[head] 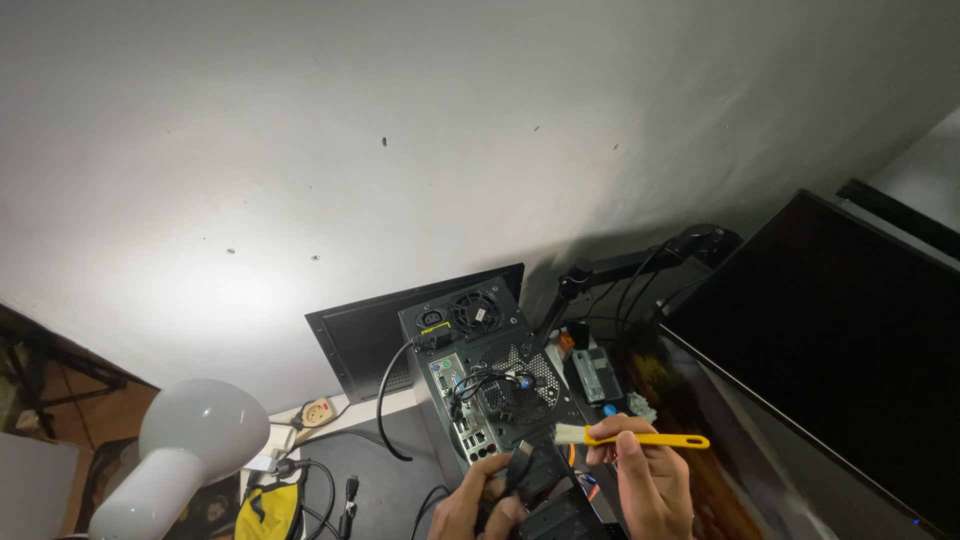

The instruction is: Repairing and cleaning a desktop computer tower.

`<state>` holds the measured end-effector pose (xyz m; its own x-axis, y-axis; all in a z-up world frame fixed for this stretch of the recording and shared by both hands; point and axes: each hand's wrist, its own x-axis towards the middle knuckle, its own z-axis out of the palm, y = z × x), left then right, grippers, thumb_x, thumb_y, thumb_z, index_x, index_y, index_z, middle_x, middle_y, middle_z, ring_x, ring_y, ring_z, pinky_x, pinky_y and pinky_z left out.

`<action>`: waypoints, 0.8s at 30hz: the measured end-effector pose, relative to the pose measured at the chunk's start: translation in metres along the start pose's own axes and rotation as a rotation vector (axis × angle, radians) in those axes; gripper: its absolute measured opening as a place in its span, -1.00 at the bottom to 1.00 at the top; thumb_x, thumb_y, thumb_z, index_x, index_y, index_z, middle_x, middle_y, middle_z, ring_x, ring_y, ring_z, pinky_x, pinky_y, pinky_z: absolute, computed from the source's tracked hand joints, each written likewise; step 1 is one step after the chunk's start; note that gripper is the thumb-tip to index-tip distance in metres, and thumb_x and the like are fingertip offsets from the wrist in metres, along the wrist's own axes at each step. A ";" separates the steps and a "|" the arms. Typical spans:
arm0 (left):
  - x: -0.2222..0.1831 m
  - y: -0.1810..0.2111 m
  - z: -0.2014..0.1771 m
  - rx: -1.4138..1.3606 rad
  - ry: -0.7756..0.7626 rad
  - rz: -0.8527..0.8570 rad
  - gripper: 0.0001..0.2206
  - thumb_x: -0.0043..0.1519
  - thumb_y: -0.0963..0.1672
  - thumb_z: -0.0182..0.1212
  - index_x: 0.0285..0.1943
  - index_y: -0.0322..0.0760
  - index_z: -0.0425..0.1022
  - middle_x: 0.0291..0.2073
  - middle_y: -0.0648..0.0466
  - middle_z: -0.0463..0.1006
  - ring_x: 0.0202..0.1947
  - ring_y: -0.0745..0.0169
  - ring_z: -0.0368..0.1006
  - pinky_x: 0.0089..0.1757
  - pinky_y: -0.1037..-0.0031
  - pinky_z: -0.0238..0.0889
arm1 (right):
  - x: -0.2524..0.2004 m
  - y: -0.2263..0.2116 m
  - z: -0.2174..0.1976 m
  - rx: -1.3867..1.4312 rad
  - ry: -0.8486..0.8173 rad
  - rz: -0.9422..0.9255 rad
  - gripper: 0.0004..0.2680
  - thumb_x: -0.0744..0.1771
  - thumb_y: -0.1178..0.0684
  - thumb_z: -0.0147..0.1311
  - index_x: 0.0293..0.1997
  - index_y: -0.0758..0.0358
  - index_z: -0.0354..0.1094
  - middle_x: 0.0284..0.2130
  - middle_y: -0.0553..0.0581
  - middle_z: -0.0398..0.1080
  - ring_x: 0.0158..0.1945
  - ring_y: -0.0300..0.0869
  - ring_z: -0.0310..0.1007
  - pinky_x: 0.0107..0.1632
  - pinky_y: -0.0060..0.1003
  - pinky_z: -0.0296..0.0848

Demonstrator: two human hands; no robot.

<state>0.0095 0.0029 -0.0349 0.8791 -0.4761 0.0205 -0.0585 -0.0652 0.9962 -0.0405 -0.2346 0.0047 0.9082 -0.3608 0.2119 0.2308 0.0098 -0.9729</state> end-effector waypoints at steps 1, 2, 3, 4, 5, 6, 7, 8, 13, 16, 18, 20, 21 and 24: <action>0.000 -0.002 0.000 0.000 0.002 -0.005 -0.60 0.21 -0.10 0.13 0.22 -0.36 0.43 -0.40 -0.01 0.75 -0.30 0.31 0.75 -0.16 0.45 0.53 | -0.003 -0.005 0.002 0.001 -0.001 0.005 -0.73 0.44 0.07 -0.17 -0.07 0.54 0.43 -0.27 0.32 0.47 -0.23 -0.11 0.47 -0.10 -0.22 0.41; -0.001 -0.004 0.000 0.122 0.007 -0.056 -0.59 0.23 -0.03 0.18 0.21 -0.27 0.48 -0.44 0.02 0.74 -0.34 0.32 0.74 -0.21 0.45 0.53 | -0.006 -0.010 0.005 0.038 -0.040 -0.014 -0.74 0.44 0.09 -0.17 -0.07 0.54 0.42 -0.29 0.32 0.47 -0.24 -0.10 0.48 -0.12 -0.19 0.46; -0.001 -0.005 0.000 0.243 0.012 -0.108 -0.58 0.24 0.04 0.23 0.21 -0.18 0.53 -0.49 0.04 0.73 -0.39 0.32 0.74 -0.25 0.44 0.53 | -0.008 -0.015 0.008 0.075 -0.078 -0.034 -0.76 0.44 0.11 -0.17 -0.07 0.54 0.42 -0.30 0.33 0.46 -0.25 -0.09 0.49 -0.14 -0.16 0.51; -0.003 -0.010 0.001 0.245 0.018 -0.111 -0.58 0.24 0.04 0.23 0.21 -0.18 0.53 -0.49 0.04 0.73 -0.39 0.32 0.74 -0.25 0.44 0.53 | -0.005 -0.022 0.013 0.078 -0.083 -0.032 -0.76 0.44 0.11 -0.17 -0.07 0.54 0.42 -0.30 0.33 0.46 -0.25 -0.09 0.49 -0.14 -0.16 0.51; -0.005 -0.014 0.002 0.265 0.026 -0.012 -0.59 0.25 0.05 0.23 0.19 -0.19 0.53 -0.48 0.04 0.72 -0.38 0.30 0.74 -0.26 0.43 0.53 | -0.002 -0.029 0.019 -0.027 -0.300 -0.283 -0.79 0.46 0.09 -0.21 -0.03 0.49 0.30 -0.21 0.32 0.45 -0.20 -0.13 0.52 -0.09 -0.20 0.57; -0.007 -0.018 0.003 0.285 0.032 0.089 -0.60 0.26 0.06 0.24 0.16 -0.21 0.54 -0.46 0.04 0.72 -0.37 0.27 0.74 -0.28 0.42 0.53 | 0.001 -0.036 0.023 -0.134 -0.517 -0.532 -0.82 0.48 0.07 -0.26 0.00 0.43 0.17 -0.11 0.31 0.44 -0.15 -0.16 0.55 -0.04 -0.23 0.63; -0.009 -0.016 0.003 0.287 0.036 0.086 -0.60 0.26 0.06 0.24 0.16 -0.21 0.54 -0.46 0.04 0.72 -0.37 0.27 0.74 -0.28 0.42 0.53 | 0.000 -0.024 0.017 -0.131 -0.520 -0.531 -0.82 0.48 0.07 -0.26 0.00 0.43 0.17 -0.11 0.31 0.44 -0.15 -0.16 0.55 -0.04 -0.23 0.63; -0.009 -0.014 0.003 0.281 0.038 0.073 -0.61 0.27 0.07 0.23 0.15 -0.18 0.55 -0.45 0.04 0.73 -0.35 0.29 0.74 -0.27 0.42 0.53 | -0.001 -0.012 0.011 -0.210 -0.318 -0.285 -0.81 0.45 0.11 -0.25 -0.13 0.40 0.31 -0.19 0.31 0.47 -0.22 -0.13 0.54 -0.10 -0.21 0.59; -0.012 0.006 0.002 0.285 0.059 0.060 -0.61 0.26 0.09 0.22 0.14 -0.12 0.58 -0.46 0.04 0.74 -0.34 0.27 0.76 -0.27 0.42 0.56 | 0.003 -0.014 0.007 0.009 -0.239 -0.257 -0.79 0.43 0.15 -0.23 -0.13 0.40 0.41 -0.26 0.27 0.50 -0.16 -0.09 0.56 -0.03 -0.12 0.62; -0.010 0.010 0.003 0.347 0.103 0.094 -0.62 0.24 0.09 0.23 0.12 -0.09 0.59 -0.39 0.05 0.77 -0.29 0.22 0.76 -0.26 0.38 0.57 | 0.008 -0.018 0.004 -0.264 -0.296 -0.046 -0.78 0.41 0.13 -0.17 -0.26 0.35 0.47 -0.42 0.20 0.53 -0.35 -0.18 0.58 -0.19 -0.23 0.60; -0.007 -0.001 0.004 0.398 0.061 0.111 -0.66 0.30 0.06 0.17 0.16 -0.06 0.56 -0.31 0.08 0.76 -0.25 0.21 0.75 -0.19 0.37 0.58 | 0.010 -0.025 0.006 -0.287 -0.133 -0.099 -0.75 0.40 0.09 -0.21 -0.26 0.34 0.47 -0.38 0.18 0.55 -0.32 -0.19 0.60 -0.17 -0.24 0.59; -0.005 0.003 0.007 0.418 0.075 0.138 -0.66 0.29 0.05 0.20 0.15 -0.07 0.57 -0.29 0.05 0.76 -0.26 0.17 0.74 -0.21 0.34 0.57 | 0.010 -0.008 -0.004 -0.236 -0.233 -0.088 -0.77 0.41 0.09 -0.18 -0.25 0.34 0.46 -0.39 0.17 0.55 -0.32 -0.18 0.59 -0.18 -0.25 0.61; -0.005 0.005 0.008 0.438 0.086 0.165 -0.66 0.27 0.04 0.24 0.14 -0.08 0.57 -0.27 0.03 0.76 -0.26 0.14 0.73 -0.23 0.32 0.57 | 0.010 0.001 -0.009 -0.185 -0.331 -0.076 -0.78 0.41 0.09 -0.15 -0.24 0.34 0.46 -0.40 0.17 0.54 -0.32 -0.18 0.58 -0.18 -0.26 0.63; -0.001 0.010 0.012 0.442 0.104 0.122 -0.68 0.26 0.03 0.25 0.14 -0.06 0.59 -0.21 0.02 0.76 -0.25 0.15 0.73 -0.22 0.33 0.57 | 0.017 -0.021 0.005 -0.326 -0.189 -0.075 -0.76 0.41 0.07 -0.16 -0.23 0.37 0.48 -0.38 0.16 0.52 -0.29 -0.19 0.50 -0.14 -0.29 0.49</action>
<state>0.0021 -0.0073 -0.0264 0.8948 -0.4143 0.1664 -0.3404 -0.3918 0.8548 -0.0287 -0.2364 0.0292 0.9483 -0.1708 0.2676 0.2038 -0.3187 -0.9257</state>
